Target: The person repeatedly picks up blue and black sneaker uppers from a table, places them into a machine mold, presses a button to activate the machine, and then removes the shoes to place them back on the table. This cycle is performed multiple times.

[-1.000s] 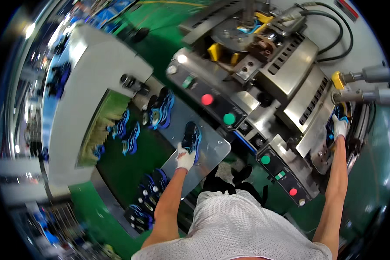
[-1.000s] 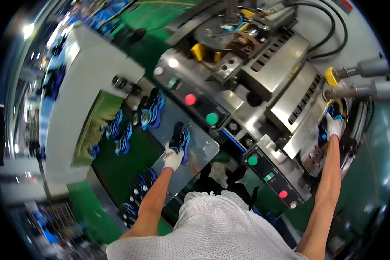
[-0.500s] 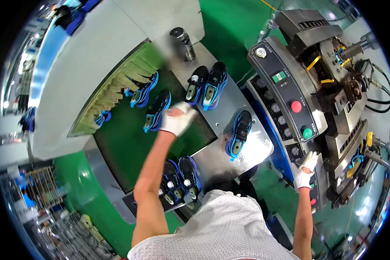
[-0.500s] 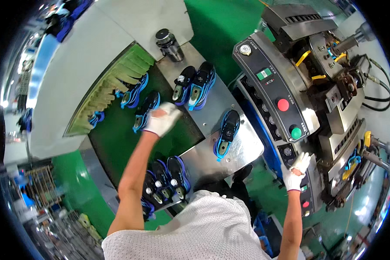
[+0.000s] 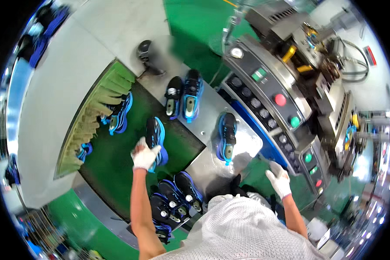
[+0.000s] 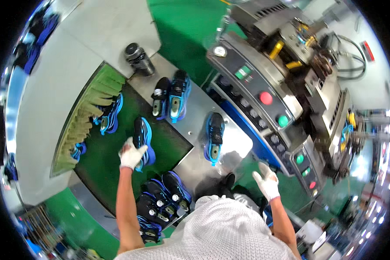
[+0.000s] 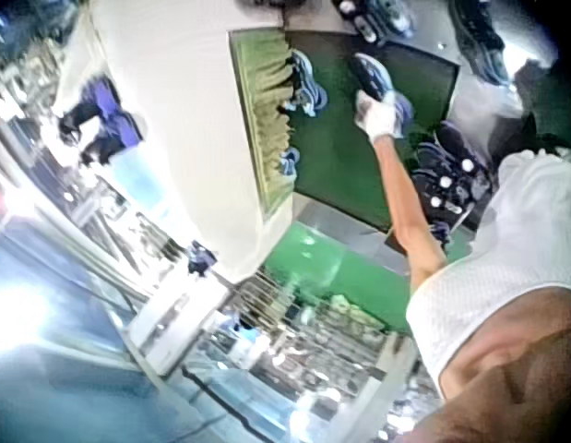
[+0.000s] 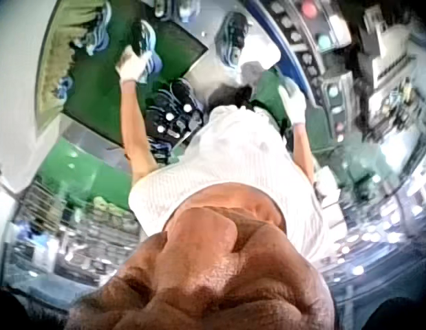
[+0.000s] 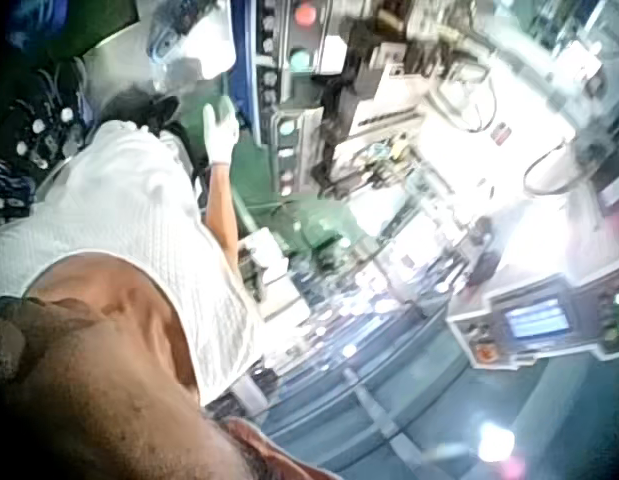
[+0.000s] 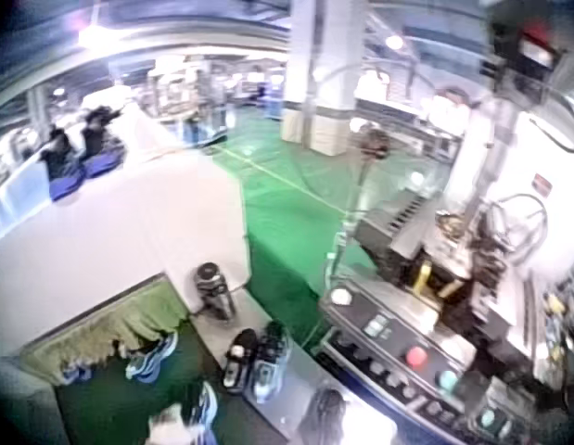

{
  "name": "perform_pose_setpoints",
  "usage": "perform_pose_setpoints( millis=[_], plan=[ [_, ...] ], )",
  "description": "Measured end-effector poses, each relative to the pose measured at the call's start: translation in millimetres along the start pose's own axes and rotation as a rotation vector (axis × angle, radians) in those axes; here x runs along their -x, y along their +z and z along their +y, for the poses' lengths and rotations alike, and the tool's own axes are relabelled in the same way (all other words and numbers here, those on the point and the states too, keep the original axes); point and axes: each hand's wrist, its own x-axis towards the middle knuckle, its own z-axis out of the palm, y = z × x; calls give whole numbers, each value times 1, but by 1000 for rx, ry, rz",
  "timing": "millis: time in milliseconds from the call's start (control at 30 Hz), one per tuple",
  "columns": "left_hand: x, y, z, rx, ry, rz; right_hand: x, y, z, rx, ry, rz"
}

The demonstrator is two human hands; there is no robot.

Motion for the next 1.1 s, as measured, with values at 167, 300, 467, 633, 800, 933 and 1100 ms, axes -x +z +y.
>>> perform_pose_setpoints(
  millis=[167,300,467,633,800,933,1100],
  plan=[
    [119,-99,123,900,140,-153,-5,19,-62,-205,-19,-347],
    [137,-103,194,573,823,-315,-1,32,-64,-1430,141,-972],
    [91,-109,282,868,909,-358,-13,-43,-89,-1522,-49,-867],
    [108,-116,387,1191,633,-169,-21,-152,-27,-1275,-95,-443],
    [101,-72,417,1053,436,-264,-36,-205,25,-1584,-231,-285],
    [103,-73,445,979,449,-322,-30,-225,33,-1710,-292,-148],
    [87,-72,443,924,531,-300,-11,-215,12,-1768,-236,91]
  ],
)
